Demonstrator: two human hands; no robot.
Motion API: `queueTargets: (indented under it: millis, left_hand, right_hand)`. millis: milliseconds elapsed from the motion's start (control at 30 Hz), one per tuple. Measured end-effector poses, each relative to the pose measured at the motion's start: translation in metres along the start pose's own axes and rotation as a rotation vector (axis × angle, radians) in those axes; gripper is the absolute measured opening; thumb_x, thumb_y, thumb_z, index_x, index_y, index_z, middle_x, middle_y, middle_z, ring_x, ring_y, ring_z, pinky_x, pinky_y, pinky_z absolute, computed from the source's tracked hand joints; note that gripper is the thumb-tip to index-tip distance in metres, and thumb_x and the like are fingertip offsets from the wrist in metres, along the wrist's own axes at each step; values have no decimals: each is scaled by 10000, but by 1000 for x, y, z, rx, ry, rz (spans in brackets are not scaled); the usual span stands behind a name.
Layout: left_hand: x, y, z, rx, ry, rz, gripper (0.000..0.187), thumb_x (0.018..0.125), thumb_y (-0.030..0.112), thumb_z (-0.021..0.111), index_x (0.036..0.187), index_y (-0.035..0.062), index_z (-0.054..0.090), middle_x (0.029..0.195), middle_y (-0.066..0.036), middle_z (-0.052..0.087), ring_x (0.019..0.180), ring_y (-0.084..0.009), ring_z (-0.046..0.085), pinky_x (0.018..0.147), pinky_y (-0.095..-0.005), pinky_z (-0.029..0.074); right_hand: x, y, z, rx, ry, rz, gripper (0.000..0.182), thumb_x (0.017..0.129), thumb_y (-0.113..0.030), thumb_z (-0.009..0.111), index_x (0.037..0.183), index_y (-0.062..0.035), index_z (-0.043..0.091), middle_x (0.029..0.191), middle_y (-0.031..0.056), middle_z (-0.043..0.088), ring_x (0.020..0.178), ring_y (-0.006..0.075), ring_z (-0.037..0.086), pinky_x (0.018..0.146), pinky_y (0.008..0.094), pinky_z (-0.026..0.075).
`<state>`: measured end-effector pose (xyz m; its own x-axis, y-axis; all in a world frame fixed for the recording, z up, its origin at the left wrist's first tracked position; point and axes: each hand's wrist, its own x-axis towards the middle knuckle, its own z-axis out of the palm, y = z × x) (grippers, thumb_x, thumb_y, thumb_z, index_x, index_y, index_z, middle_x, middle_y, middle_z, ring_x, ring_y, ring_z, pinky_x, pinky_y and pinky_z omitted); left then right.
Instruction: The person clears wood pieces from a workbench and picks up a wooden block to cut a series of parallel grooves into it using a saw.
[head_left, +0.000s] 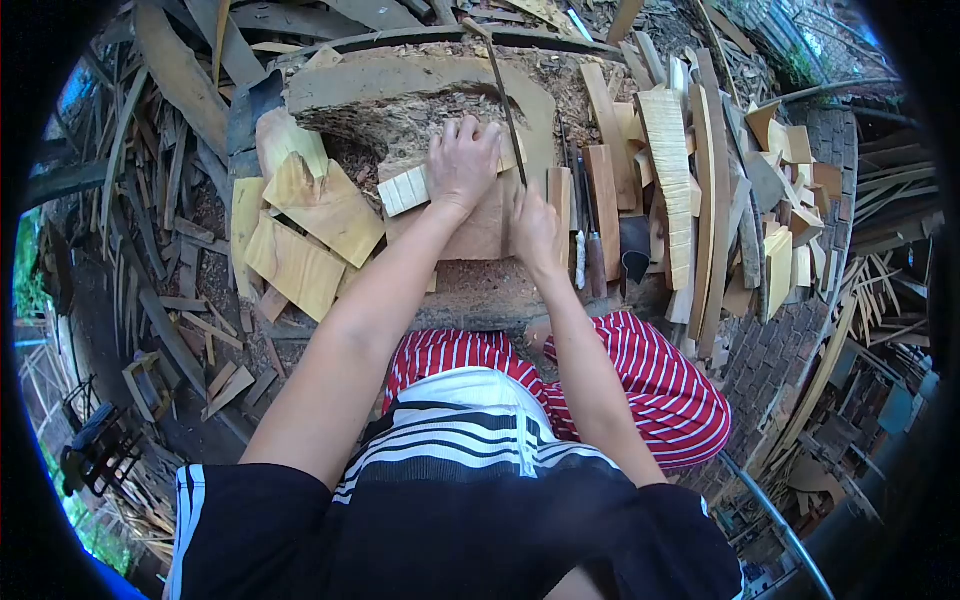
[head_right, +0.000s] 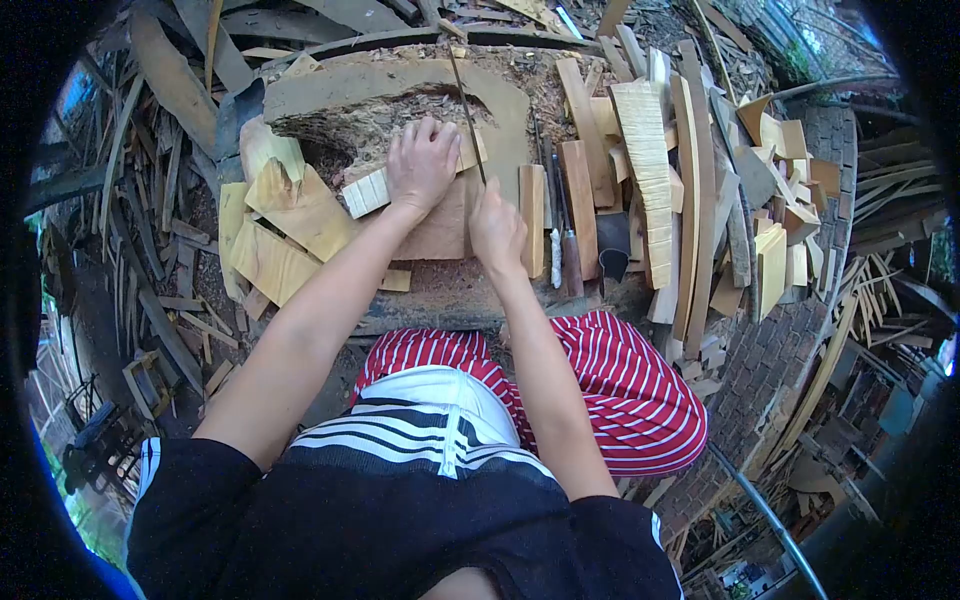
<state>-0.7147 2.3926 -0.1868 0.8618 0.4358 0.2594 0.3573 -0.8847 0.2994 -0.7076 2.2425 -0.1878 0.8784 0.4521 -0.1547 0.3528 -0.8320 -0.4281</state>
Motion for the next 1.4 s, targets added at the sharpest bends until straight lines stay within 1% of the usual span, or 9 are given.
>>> queueTargets:
  millis: [200, 300, 467, 667, 867, 1000, 1133, 1267, 1400]
  left_hand:
    - [-1, -2, 5, -23, 41, -1, 107, 866, 292, 577, 884, 187, 589, 878, -20, 534, 873, -220, 540, 717, -388, 430]
    - [-1, -1, 5, 3, 30, 3, 110, 868, 296, 576, 890, 190, 599, 877, -18, 535, 879, -217, 539, 718, -384, 431]
    - [-2, 0, 4, -15, 9, 7, 135, 875, 306, 572, 923, 184, 606, 893, -23, 542, 898, -221, 542, 735, -386, 438]
    - [-1, -1, 2, -2, -1, 2, 142, 863, 310, 584, 948, 199, 612, 903, -21, 546, 899, -221, 538, 734, -388, 433]
    - [-1, -1, 7, -18, 5, 10, 148, 860, 307, 584, 962, 204, 610, 930, -19, 553, 918, -222, 542, 746, -389, 435]
    - [-6, -2, 4, -23, 18, 76, 132, 855, 307, 581, 922, 195, 598, 934, -27, 565, 964, -228, 553, 751, -398, 439]
    - [-10, 2, -8, -102, -53, 207, 121, 848, 292, 603, 875, 176, 579, 887, -21, 541, 865, -221, 551, 740, -384, 429]
    - [-8, 2, -7, -107, -51, 215, 116, 851, 284, 598, 870, 170, 584, 880, -24, 541, 870, -220, 554, 738, -386, 429]
    - [-3, 3, -1, -77, -18, 47, 125, 864, 292, 580, 894, 171, 594, 880, -22, 549, 884, -217, 554, 732, -390, 431]
  right_hand:
    - [-64, 9, -16, 33, -99, 117, 318, 970, -268, 428, 1110, -5, 537, 703, 268, 623, 674, 439, 628, 602, 542, 490]
    - [-28, 22, 14, 40, -12, 3, 310, 968, -269, 429, 1125, -21, 531, 705, 268, 624, 682, 441, 630, 609, 540, 495]
    - [17, -10, -4, -31, -25, 6, 342, 959, -252, 437, 1163, 1, 541, 703, 263, 626, 675, 430, 635, 602, 541, 501]
    - [-63, 12, -11, 10, -67, 94, 353, 956, -233, 446, 1196, 13, 525, 687, 261, 622, 668, 423, 638, 595, 532, 506]
    - [10, -1, 2, -26, -22, -5, 309, 972, -272, 412, 1102, -20, 535, 716, 270, 629, 696, 454, 629, 622, 554, 493]
    - [13, -7, -2, 15, -7, -16, 299, 979, -284, 392, 1073, -32, 521, 740, 279, 631, 717, 471, 623, 639, 566, 484]
    - [-17, -15, -9, 63, -91, 139, 309, 981, -284, 388, 1107, -30, 511, 762, 289, 632, 740, 479, 619, 662, 572, 481]
    - [-15, -10, 0, 92, -60, 164, 328, 981, -289, 386, 1134, -27, 511, 791, 297, 632, 765, 482, 616, 686, 577, 475]
    - [13, -11, -4, 96, -35, 79, 342, 984, -313, 373, 1127, -50, 538, 792, 279, 638, 766, 475, 618, 708, 567, 478]
